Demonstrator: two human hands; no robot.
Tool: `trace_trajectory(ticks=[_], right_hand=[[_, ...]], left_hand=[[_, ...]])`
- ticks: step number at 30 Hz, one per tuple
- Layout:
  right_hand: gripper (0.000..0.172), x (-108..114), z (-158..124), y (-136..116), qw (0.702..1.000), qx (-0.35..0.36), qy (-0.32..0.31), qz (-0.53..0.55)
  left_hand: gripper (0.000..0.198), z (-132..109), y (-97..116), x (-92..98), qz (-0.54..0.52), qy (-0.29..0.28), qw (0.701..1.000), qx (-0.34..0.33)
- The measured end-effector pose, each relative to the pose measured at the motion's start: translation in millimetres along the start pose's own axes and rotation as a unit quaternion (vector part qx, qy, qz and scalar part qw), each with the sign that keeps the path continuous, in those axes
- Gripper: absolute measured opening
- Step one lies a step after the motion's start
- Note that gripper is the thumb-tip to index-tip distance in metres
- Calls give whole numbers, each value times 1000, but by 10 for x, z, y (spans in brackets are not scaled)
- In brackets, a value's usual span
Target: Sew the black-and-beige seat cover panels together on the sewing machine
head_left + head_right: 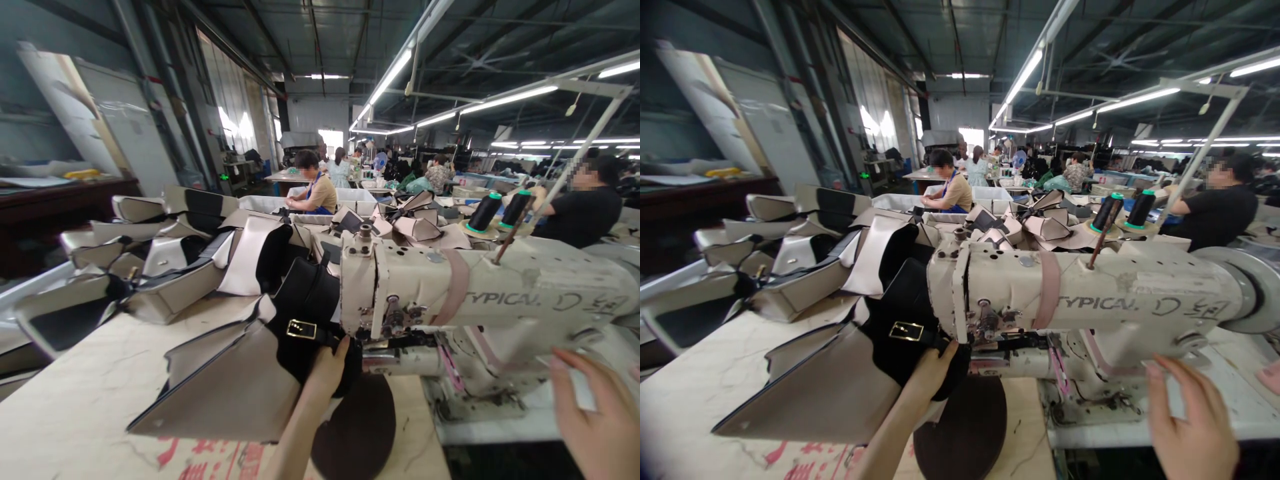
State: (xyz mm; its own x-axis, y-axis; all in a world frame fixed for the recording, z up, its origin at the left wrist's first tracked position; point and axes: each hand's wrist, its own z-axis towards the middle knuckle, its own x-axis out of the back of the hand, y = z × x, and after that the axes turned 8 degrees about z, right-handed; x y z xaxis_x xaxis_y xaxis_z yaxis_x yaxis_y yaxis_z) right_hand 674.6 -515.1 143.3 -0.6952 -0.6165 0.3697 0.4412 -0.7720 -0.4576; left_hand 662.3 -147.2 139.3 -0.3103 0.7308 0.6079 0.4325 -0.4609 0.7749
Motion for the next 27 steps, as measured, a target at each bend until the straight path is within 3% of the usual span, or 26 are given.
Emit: trace_trajectory(ticks=[3, 5, 7, 12, 16, 21, 24, 27], right_hand=[[36, 289, 88, 674, 971, 180, -141, -74], [39, 337, 36, 908, 933, 266, -219, -100], [42, 322, -45, 996, 916, 295, -246, -119], [38, 204, -223, 886, 942, 243, -208, -101], [50, 75, -424, 753, 975, 158, -145, -57], [49, -27, -640, 733, 982, 136, -132, -28], [48, -26, -638, 752, 982, 132, -130, -30], [50, 38, -454, 742, 983, 130, -127, -35]], left_hand=[[35, -16, 6, 8, -4, -5, 1000, -3], [35, -21, 6, 10, -4, -8, 1000, -4], [36, -24, 3, 8, -4, -8, 1000, -4], [35, -31, -7, -10, -7, 1, 1000, -17], [37, -43, 3, -14, -10, 2, 1000, -16], [41, -94, 27, 11, -8, -1, 1000, -15], [42, -124, 29, 21, -3, 3, 1000, -12], [40, -123, 27, 14, 3, 6, 1000, -4]])
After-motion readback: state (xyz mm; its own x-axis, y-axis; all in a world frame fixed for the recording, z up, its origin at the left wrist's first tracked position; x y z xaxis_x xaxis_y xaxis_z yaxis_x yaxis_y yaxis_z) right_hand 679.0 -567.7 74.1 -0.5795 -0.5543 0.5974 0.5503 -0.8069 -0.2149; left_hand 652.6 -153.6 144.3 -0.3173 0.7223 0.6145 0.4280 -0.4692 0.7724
